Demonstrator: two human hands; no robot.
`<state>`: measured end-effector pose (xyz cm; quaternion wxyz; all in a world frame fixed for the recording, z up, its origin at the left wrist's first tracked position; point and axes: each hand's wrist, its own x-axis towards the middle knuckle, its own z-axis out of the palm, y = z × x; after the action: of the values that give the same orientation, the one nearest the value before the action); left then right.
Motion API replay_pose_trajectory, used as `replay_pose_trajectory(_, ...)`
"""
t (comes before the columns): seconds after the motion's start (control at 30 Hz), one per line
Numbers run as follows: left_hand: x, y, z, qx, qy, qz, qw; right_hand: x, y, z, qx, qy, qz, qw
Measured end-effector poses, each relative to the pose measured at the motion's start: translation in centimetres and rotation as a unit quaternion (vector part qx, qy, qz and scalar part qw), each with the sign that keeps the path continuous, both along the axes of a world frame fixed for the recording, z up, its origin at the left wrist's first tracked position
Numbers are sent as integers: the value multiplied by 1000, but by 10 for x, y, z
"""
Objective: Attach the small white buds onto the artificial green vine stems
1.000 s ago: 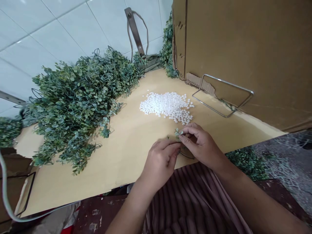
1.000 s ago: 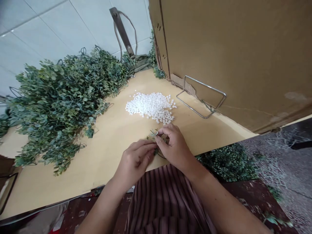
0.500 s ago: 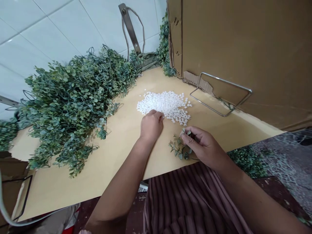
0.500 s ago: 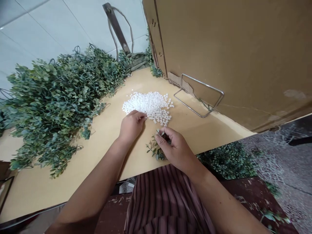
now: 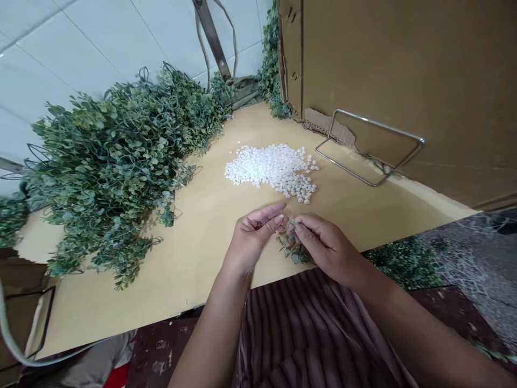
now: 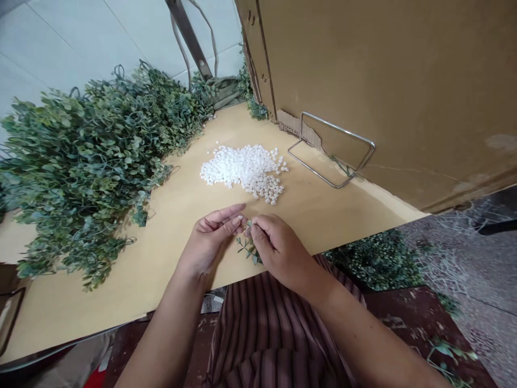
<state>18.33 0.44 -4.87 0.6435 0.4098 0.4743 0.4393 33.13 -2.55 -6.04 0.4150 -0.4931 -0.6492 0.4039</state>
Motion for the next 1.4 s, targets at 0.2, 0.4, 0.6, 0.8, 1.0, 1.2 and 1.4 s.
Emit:
replay_pose_trajectory(0.2, -4, -1, -6, 12, 4, -5, 1000, 0, 2, -3, 11, -40, -1, 999)
replay_pose_trajectory(0.4, -8, -1, -7, 12, 12, -14, 1000, -2, 3, -2, 20, -74, 2, 997)
replay_pose_trajectory(0.6, -10, -2, -8, 16, 46, -23, 999, -3, 2, -1, 3, -83, 4, 997)
replay_pose_trajectory(0.8, -9, -1, -8, 7, 24, -14, 1000, -3, 2, -1, -9, -72, -15, 997)
replay_pose_trajectory(1.0, -8, -2, -6, -10, 21, -7, 1000, -4, 2, 1, -10, -66, -36, 997)
replay_pose_trajectory(1.2, -7, -3, -5, -17, 15, -6, 1000, -4, 1, 0, -5, -55, -50, 997)
replay_pose_trajectory(1.4, -6, -3, -6, -17, 26, -6, 999, -5, 1, -2, 3, -52, -56, 997)
